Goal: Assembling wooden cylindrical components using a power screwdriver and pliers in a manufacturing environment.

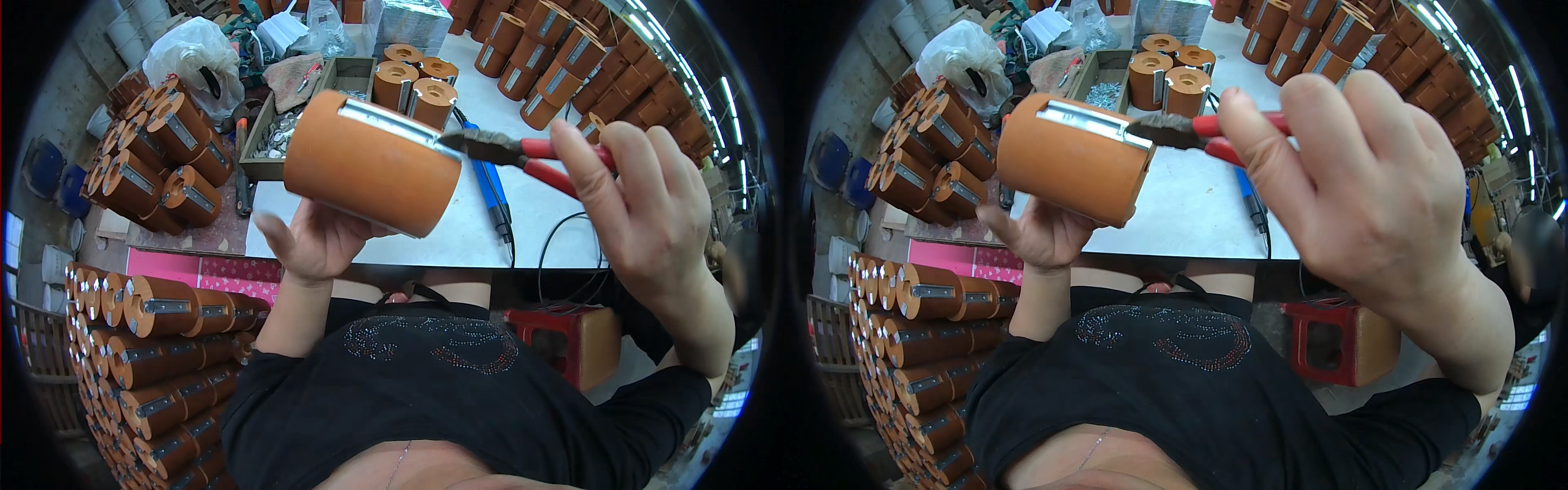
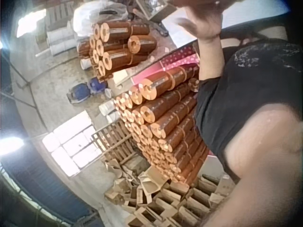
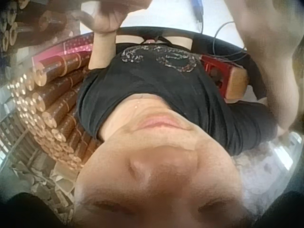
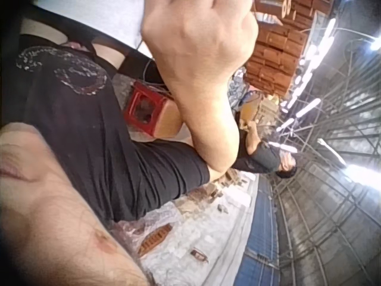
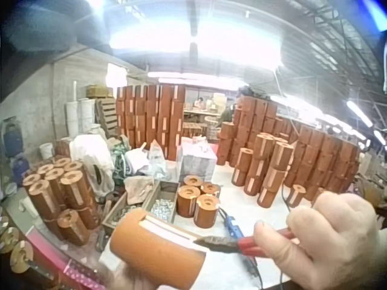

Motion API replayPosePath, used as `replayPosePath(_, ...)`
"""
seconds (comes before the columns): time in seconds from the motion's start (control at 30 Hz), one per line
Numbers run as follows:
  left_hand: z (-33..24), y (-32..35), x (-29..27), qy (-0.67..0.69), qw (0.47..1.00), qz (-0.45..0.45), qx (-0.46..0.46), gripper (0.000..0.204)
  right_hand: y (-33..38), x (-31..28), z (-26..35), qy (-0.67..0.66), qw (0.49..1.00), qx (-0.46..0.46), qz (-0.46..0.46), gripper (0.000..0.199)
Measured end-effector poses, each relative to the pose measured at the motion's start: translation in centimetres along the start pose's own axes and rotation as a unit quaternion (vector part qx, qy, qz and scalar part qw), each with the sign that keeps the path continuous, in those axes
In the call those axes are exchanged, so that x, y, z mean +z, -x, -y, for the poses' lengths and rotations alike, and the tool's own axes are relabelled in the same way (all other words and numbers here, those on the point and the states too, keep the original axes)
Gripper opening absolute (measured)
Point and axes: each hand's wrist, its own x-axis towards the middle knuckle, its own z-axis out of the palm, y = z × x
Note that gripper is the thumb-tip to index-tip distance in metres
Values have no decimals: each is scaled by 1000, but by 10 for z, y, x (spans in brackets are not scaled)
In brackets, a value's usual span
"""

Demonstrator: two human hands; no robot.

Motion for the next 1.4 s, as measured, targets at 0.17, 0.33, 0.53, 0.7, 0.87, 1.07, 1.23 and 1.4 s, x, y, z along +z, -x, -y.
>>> replayPosePath(0.17, -2, 2, -5, -286, 956, -71, 8, 93, -2, -3, 4, -10, 1000, 3, -2, 49)
replayPosePath(0.33, 1, -5, -13, 148, 976, -82, -136, 82, -9, -10, 7, -36, 999, -8, -18, 48)
replayPosePath(0.53, 24, -15, -18, 80, 966, 39, -244, 85, -10, -10, 11, -36, 999, -7, -29, 49)
replayPosePath(0.7, 23, -13, 10, -142, 964, -128, -183, 97, -5, -4, 8, -30, 1000, -5, -5, 50)
replayPosePath(0.87, 19, -6, 9, -290, 956, -46, -6, 108, -3, -5, 7, -39, 999, 18, 5, 50)
replayPosePath(1.07, 8, 7, -7, -355, 884, -156, -262, 103, -4, -1, 4, -44, 999, 11, -5, 52)
replayPosePath(1.23, 18, 5, 3, -327, 937, -48, -110, 103, -8, -7, 5, -49, 999, 6, -19, 51)
replayPosePath(1.4, 14, -6, 38, 1, 965, -103, -239, 84, -5, -4, 3, -31, 999, -6, -35, 50)
